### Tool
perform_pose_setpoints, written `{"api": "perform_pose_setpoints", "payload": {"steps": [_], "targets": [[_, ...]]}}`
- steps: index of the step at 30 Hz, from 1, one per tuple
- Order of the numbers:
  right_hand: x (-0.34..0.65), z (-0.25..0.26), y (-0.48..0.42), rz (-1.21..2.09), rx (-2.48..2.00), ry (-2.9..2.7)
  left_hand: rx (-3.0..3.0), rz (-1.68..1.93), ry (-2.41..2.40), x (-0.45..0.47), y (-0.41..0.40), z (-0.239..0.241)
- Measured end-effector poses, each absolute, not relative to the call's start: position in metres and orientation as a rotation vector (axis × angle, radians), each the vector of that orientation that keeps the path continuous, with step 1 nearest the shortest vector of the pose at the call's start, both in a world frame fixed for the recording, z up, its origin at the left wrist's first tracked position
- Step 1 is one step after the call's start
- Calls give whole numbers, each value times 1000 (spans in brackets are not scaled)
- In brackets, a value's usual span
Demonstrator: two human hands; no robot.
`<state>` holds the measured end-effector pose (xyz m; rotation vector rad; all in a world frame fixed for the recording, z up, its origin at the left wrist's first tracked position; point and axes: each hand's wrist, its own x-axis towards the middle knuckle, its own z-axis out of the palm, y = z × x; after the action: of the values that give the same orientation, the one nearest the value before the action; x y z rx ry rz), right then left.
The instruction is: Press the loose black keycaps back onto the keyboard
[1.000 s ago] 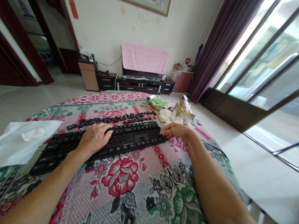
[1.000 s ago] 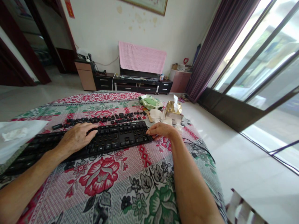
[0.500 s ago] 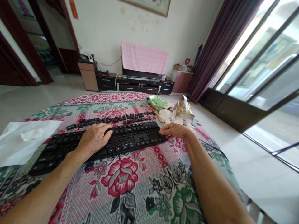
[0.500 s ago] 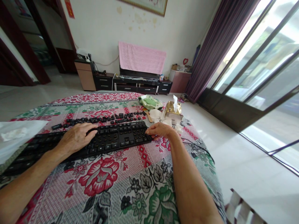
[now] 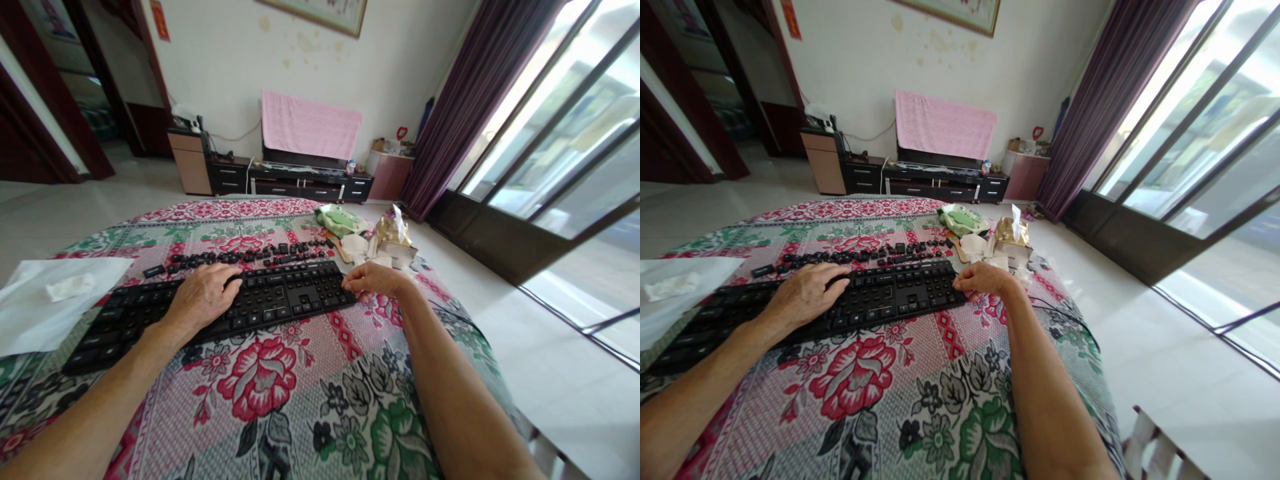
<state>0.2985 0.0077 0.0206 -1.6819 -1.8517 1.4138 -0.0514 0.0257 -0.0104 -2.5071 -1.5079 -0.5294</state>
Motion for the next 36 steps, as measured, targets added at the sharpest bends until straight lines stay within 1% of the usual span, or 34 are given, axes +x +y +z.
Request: {"api": "perform_pose_setpoints", "payload": {"steps": [14, 24, 30, 33, 36], "targets": [[295, 22, 6, 1344, -1729, -1901, -2531, -575, -1518, -52, 25, -10], [299, 12, 7, 1468, -1670, -1842, -2533, -581, -1504, -51, 24, -9], [297, 23, 4, 1462, -1755, -1917, -2535, -617, -1507, -52, 25, -10], [295, 30, 11, 1335, -1770, -1987, -2523, -615, -1503, -52, 26, -10], [290, 29, 35, 964, -1713, -2016, -2524, -595, -1494, -52, 26, -11]]}}
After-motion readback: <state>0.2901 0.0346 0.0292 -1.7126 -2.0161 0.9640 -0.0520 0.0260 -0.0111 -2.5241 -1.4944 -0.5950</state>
